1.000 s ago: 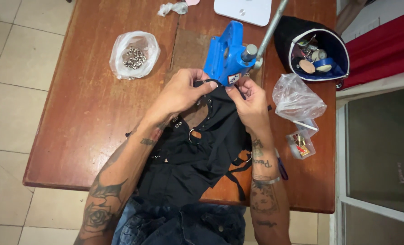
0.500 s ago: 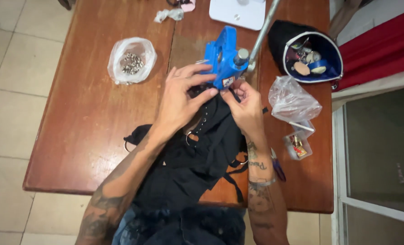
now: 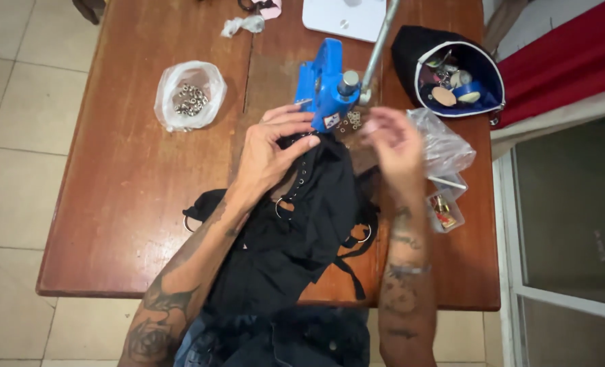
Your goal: Attaching metal eyelets to a black garment using a manual hand press tool
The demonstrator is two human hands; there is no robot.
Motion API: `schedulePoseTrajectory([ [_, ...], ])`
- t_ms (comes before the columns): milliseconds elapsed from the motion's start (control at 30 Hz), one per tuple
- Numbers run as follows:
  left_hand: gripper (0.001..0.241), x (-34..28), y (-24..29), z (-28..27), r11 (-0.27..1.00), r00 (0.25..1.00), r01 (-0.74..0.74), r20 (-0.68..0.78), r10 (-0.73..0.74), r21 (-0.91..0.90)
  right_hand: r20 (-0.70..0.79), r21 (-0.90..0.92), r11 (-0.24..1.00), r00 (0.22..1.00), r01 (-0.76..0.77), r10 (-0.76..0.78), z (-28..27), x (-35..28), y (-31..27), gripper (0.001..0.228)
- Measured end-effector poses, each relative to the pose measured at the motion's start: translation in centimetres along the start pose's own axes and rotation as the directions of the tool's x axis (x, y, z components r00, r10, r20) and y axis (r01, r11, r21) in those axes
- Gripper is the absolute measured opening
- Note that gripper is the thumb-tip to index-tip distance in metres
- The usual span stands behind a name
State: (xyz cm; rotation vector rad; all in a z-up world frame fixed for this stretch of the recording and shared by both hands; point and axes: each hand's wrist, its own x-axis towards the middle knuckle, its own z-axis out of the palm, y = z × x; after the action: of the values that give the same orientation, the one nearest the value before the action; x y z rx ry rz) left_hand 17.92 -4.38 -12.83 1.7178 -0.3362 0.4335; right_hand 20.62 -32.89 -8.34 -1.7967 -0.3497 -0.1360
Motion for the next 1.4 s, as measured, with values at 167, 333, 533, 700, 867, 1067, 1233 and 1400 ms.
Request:
schedulePoseTrajectory([
  [167,0.022,0.4,0.5,0.0,0.999,1.000,-0.025,0.004,0.024,0.049,-0.137,-0.214,0.971,0.987,-0.107,0.078,-3.1,3.3,6.8,0.026],
  [333,0.023,0.1,0.7,-0.1,0.996,0.999,-0.041,-0.005,0.041,0.078,-0.206,-0.357,0.902,0.962,-0.243,0.177,-1.6,4.1,9.2,0.041],
  [533,0.022,0.0,0.8,0.4,0.998,0.999,-0.023,-0.030,0.025,0.060,-0.267,-0.274,0.894,0.921,-0.354,0.283,-2.8,3.5,10.7,0.043],
  [700,0.023,0.0,1.0,0.2,0.998,0.999,-0.022,-0.033,0.024,0.052,-0.286,-0.217,0.896,0.903,-0.388,0.321,-2.3,3.9,10.5,0.058],
  [867,0.023,0.4,0.7,0.2,0.997,0.999,-0.036,-0.018,0.037,0.062,-0.289,-0.103,0.904,0.883,-0.414,0.371,-3.2,3.7,11.1,0.042],
  [1067,0.022,0.2,0.6,0.2,0.998,0.999,-0.028,-0.013,0.029,0.065,-0.269,-0.008,0.882,0.850,-0.471,0.452,-3.3,3.6,10.4,0.028],
  [1233,0.021,0.0,0.6,0.0,0.998,1.000,-0.012,-0.012,0.013,0.059,-0.248,0.104,0.873,0.838,-0.476,0.487,-3.6,3.7,10.7,0.027],
  [1400,0.022,0.0,0.4,0.3,0.998,1.000,-0.016,-0.016,0.017,0.057,-0.226,0.008,0.907,0.883,-0.420,0.411,-4.1,3.0,10.8,0.030],
])
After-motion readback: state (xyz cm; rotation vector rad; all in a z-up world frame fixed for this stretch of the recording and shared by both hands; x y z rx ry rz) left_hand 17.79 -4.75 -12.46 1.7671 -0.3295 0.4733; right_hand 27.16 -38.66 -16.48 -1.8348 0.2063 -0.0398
